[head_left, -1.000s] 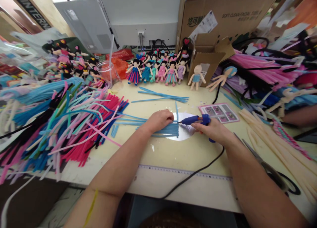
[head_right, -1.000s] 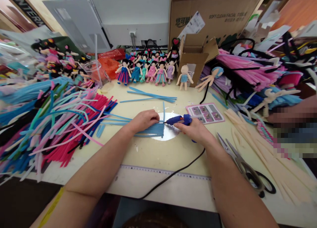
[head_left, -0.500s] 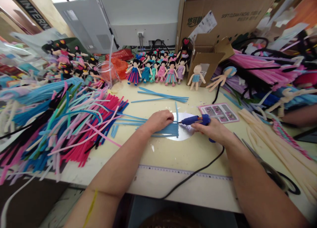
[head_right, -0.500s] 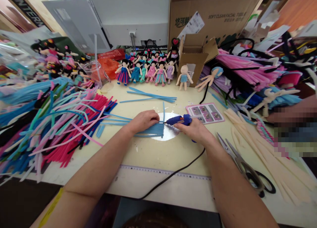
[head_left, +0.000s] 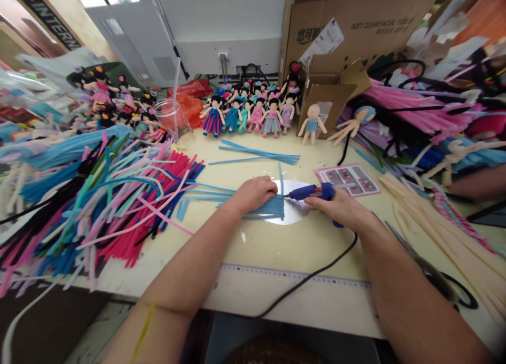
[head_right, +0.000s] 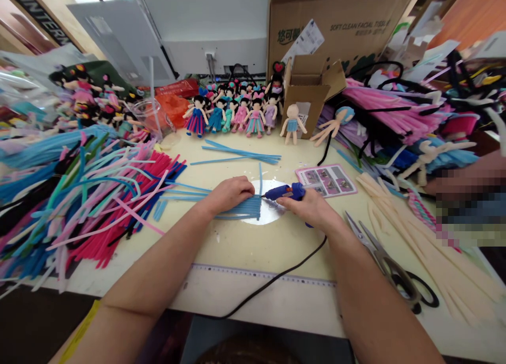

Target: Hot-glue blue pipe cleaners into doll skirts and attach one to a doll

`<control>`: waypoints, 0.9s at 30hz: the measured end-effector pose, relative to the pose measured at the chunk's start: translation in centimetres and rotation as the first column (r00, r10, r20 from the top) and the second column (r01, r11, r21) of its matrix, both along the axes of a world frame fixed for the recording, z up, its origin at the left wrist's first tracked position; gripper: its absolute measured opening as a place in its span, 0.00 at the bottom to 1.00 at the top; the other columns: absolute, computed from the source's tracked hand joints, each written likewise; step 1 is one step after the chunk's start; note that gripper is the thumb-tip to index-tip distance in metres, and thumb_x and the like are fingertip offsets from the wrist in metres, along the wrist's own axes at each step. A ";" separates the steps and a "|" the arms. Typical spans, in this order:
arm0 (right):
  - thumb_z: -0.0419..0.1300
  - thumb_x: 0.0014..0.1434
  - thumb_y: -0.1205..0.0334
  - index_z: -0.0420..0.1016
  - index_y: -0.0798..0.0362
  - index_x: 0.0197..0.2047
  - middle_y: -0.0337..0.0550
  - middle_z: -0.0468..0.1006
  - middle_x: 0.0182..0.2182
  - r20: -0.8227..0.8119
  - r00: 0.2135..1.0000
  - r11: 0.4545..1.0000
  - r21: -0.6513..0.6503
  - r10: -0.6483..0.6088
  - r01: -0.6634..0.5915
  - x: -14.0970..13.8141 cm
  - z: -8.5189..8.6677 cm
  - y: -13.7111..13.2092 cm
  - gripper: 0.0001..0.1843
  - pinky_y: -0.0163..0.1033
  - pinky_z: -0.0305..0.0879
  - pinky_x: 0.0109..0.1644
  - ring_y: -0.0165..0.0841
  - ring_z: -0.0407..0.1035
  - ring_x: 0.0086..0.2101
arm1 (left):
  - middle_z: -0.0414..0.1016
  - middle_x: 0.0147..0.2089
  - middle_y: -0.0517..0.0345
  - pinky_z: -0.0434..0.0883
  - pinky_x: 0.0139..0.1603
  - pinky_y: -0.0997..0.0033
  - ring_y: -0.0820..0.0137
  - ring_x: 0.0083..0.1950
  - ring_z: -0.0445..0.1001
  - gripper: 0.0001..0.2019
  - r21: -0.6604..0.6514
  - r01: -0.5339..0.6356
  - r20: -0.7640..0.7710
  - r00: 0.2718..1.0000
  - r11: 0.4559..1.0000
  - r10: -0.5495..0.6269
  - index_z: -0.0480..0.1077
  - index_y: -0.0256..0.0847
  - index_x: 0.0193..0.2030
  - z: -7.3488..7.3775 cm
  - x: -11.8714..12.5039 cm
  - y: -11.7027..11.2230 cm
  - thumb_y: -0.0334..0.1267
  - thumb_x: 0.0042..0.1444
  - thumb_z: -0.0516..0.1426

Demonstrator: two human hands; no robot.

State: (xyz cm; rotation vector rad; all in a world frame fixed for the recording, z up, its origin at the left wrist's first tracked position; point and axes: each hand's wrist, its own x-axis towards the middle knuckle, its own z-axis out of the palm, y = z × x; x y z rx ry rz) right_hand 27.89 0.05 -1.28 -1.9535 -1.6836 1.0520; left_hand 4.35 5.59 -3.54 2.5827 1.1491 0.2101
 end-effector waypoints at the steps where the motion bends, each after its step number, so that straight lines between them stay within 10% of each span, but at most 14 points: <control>1: 0.62 0.48 0.47 0.76 0.52 0.28 0.40 0.74 0.23 0.001 1.000 1.000 0.000 0.000 0.000 0.0 0.1 0.0 0.16 0.36 0.61 0.27 0.33 0.67 0.26 | 0.74 0.40 0.56 0.67 0.44 0.71 0.67 0.44 0.72 0.10 0.003 0.000 -0.003 1.000 1.000 0.000 0.76 0.42 0.38 0.0 0.0 0.0 0.33 0.60 0.52; 27: 0.61 0.49 0.44 0.74 0.53 0.24 0.39 0.73 0.21 -0.019 1.000 1.000 -0.011 0.014 -0.015 -0.2 0.0 0.0 0.18 0.34 0.59 0.24 0.31 0.66 0.24 | 0.73 0.39 0.57 0.66 0.40 0.71 0.68 0.42 0.72 0.10 0.057 0.006 -0.056 0.998 0.998 -0.003 0.74 0.43 0.37 0.0 0.2 -0.3 0.34 0.60 0.51</control>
